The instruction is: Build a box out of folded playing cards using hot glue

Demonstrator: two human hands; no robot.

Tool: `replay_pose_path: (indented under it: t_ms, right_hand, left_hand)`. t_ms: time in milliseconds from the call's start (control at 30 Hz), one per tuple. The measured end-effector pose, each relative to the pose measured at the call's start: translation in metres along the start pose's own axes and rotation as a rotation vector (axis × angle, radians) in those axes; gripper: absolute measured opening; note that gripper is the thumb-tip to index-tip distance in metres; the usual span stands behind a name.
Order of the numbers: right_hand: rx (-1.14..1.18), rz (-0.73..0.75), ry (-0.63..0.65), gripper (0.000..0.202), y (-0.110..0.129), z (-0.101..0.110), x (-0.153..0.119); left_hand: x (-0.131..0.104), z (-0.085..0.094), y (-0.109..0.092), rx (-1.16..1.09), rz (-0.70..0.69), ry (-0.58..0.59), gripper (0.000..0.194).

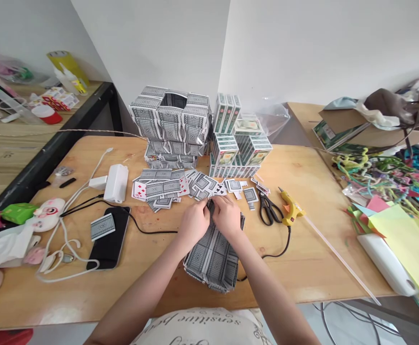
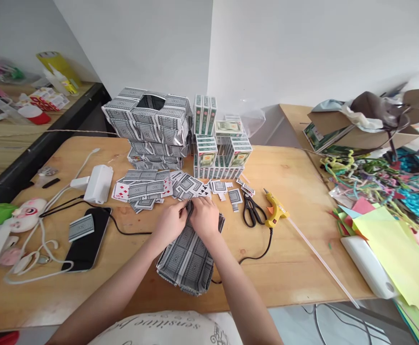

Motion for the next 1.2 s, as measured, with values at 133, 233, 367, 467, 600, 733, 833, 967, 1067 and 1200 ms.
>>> replay_pose_path:
  t_ms: [133,233,367,467,600,733,833,967,1067,1200]
  right_hand:
    - [0.078,-0.025,-0.018,0.029,0.0,0.002,-0.001]
    - [0.123,-0.04,-0.033,0.028,0.0,0.002,0.001]
    - [0.136,-0.055,-0.031,0.027,0.002,0.001,0.002]
    - [0.136,-0.052,-0.027,0.027,0.003,0.001,0.003]
    - [0.134,-0.031,-0.038,0.026,0.003,0.001,0.002]
    - [0.129,-0.012,-0.034,0.024,0.003,0.002,0.003]
    - [0.129,0.012,-0.018,0.025,0.004,0.003,0.002]
    - [0.113,0.026,-0.017,0.026,0.002,0.002,0.002]
    - [0.094,0.02,-0.027,0.027,0.0,-0.001,0.003]
    - [0.08,-0.001,-0.046,0.028,-0.001,-0.005,0.003]
  left_hand:
    - [-0.003,0.0,0.001,0.085,0.023,0.044,0.031]
    - [-0.001,0.0,-0.001,0.113,0.012,0.05,0.03]
    - [0.001,0.0,-0.001,0.133,0.019,0.051,0.03]
    - [0.002,0.001,-0.001,0.153,0.022,0.055,0.029]
    - [0.007,0.003,0.002,0.16,0.007,0.073,0.031]
    - [0.012,0.005,0.006,0.153,-0.026,0.068,0.032]
    - [0.014,0.006,0.006,0.153,-0.042,0.068,0.033]
    - [0.014,0.007,0.004,0.191,-0.036,0.077,0.034]
    - [0.014,0.008,0.002,0.229,-0.042,0.073,0.034]
    - [0.014,0.008,0.001,0.251,-0.058,0.061,0.035]
Point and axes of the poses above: each hand's wrist, its own x-axis towards the middle knuckle, its own z-axis out of the back of the hand, y = z × x, the point moved 1 cm from there along x, towards the middle knuckle, and after that the axes turned 11 degrees about x, right-handed, at the moved point
